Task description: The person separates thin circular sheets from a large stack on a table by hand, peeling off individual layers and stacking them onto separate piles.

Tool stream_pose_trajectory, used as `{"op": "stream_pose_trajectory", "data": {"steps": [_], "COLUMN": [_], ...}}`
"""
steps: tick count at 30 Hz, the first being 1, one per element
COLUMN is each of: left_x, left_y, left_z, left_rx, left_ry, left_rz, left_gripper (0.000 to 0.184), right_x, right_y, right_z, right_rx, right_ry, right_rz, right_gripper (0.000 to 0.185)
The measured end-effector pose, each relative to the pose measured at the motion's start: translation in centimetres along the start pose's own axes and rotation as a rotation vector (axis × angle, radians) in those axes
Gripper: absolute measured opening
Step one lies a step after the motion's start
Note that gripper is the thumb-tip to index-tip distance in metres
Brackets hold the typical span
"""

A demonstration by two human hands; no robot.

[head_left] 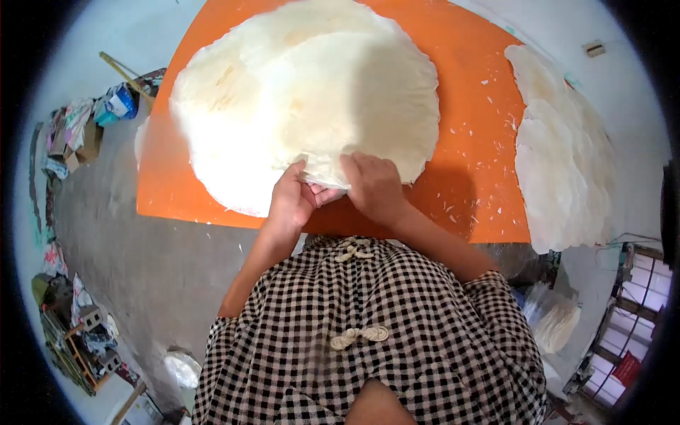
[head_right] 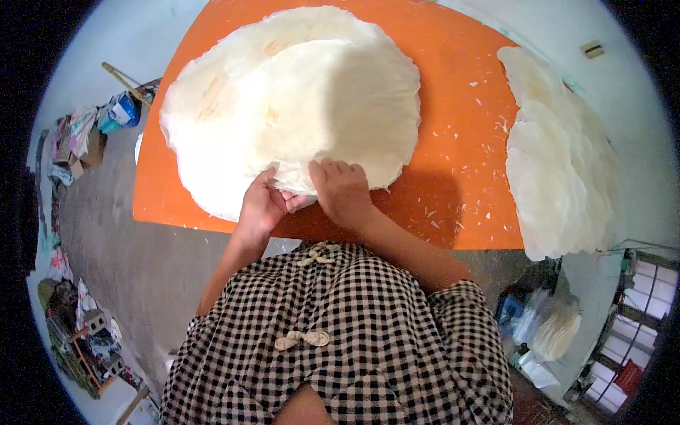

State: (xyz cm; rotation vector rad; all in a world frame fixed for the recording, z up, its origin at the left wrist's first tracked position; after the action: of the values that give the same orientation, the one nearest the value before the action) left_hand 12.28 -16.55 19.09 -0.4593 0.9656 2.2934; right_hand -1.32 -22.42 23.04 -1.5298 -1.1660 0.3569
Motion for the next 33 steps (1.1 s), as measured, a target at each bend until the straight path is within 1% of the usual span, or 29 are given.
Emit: {"op": "stream_pose_trajectory", "data": {"steps": [2, 3, 5, 6, 9, 11, 12, 13, 14, 15, 17, 18, 19, 20, 21, 23, 25, 26, 27, 28, 29, 31, 32, 33], "left_x": [0.5, 0.3, -0.3, 0.1, 0.8, 1.5, 1.9, 2.1, 2.5, 2.9, 4.4, 5.1, 6.1, 5.6, 6.0, 6.5, 7.3, 7.6, 5.4, 5.2, 5.4, 6.3, 5.4, 5.3], "left_y": [-0.9, -0.8, 0.0, 0.0, 0.1, 0.7, 1.1, 1.7, 2.8, 3.9, 6.1, 7.3, 8.6, 7.2, 7.5, 9.0, 11.3, 12.1, 8.7, 7.7, 6.9, 5.5, 6.5, 6.3], "left_z": [-0.6, -0.2, 0.5, 0.2, 0.2, -0.1, -0.5, -0.8, -0.8, -1.3, -2.7, -3.4, -4.3, -7.1, -8.2, -9.2, -9.2, -9.3, -11.1, -12.0, -13.2, -15.6, -14.8, -15.8], "left_rx": [0.079, 0.147, 0.305, 0.390, 0.525, 0.579, 0.590, 0.601, 0.613, 0.619, 0.628, 0.645, 0.676, 0.711, 0.741, 0.749, 0.772, 0.794, 0.827, 0.690, 0.562, 0.296, 0.101, 0.091], "left_ry": [0.012, 0.029, 0.049, 0.048, 0.024, -0.051, -0.083, -0.112, -0.137, -0.166, -0.234, -0.264, -0.267, -0.263, -0.270, -0.238, -0.198, -0.173, -0.142, -0.232, -0.227, -0.198, -0.248, -0.205], "left_rz": [-0.045, 0.004, 0.093, 0.090, 0.072, 0.024, -0.009, -0.043, -0.104, -0.116, -0.134, -0.132, -0.117, -0.097, -0.084, -0.060, -0.033, -0.020, 0.006, -0.044, -0.147, -0.349, -0.397, -0.398], "left_gripper": [0.052, 0.056, 0.065, 0.073, 0.061, 0.057, 0.056, 0.055, 0.058, 0.057, 0.055, 0.055, 0.059, 0.064, 0.069, 0.068, 0.066, 0.065, 0.064, 0.048, 0.045, 0.040, 0.037, 0.037], "right_x": [-0.2, -0.1, -0.7, -1.7, -3.9, -5.1, -6.0, -6.8, -7.6, -8.4, -10.8, -11.1, -11.2, -11.9, -12.8, -13.2, -14.3, -15.2, -14.2, -13.9, -14.0, -15.8, -16.1, -15.7], "right_y": [1.0, 1.1, 1.2, 1.0, -1.9, -6.5, -9.1, -12.0, -14.8, -17.2, -21.5, -23.2, -24.8, -23.0, -22.3, -20.0, -16.3, -13.3, -6.4, -2.8, 0.2, 5.2, 6.6, 7.0], "right_z": [0.0, -0.1, -0.4, -0.4, -3.3, -6.8, -8.2, -8.8, -9.4, -9.2, -7.6, -5.9, -3.9, -3.1, -0.3, 5.7, 12.5, 15.8, 15.6, 17.2, 18.4, 20.6, 21.0, 20.8], "right_rx": [-0.039, -0.060, 0.035, 0.079, 0.034, 0.072, 0.049, 0.005, -0.048, -0.123, -0.416, -0.518, -0.620, -0.700, -0.790, -1.022, -1.219, -1.270, -1.315, -1.294, -1.269, -1.292, -1.297, -1.261], "right_ry": [0.005, 0.013, 0.108, 0.159, 0.268, 0.383, 0.342, 0.421, 0.498, 0.691, 0.672, 0.651, 0.622, 0.635, 0.656, 0.782, 0.978, 0.993, 0.996, 1.069, 1.140, 1.103, 1.083, 1.081], "right_rz": [0.016, 0.026, -0.078, -0.126, -0.201, -0.206, -0.146, -0.232, -0.319, -0.555, -0.798, -0.952, -1.108, -1.153, -1.201, -1.268, -1.415, -1.451, -1.475, -1.526, -1.582, -1.748, -1.832, -1.865], "right_gripper": [0.031, 0.030, 0.025, 0.022, 0.022, 0.032, 0.031, 0.030, 0.029, 0.027, 0.029, 0.033, 0.039, 0.041, 0.044, 0.048, 0.044, 0.044, 0.044, 0.042, 0.041, 0.036, 0.034, 0.032]}}
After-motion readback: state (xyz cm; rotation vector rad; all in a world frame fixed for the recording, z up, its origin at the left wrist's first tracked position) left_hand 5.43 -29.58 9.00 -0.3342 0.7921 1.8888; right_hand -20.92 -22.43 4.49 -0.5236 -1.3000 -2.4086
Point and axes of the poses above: each hand's wrist, its own z-axis away from the middle knuckle, its own y-axis out of the palm, x = y × z, the point moved 3 cm from there along -z, towards the middle knuckle, and after that the axes turned 9 degrees about -z, right-handed, at the moved point
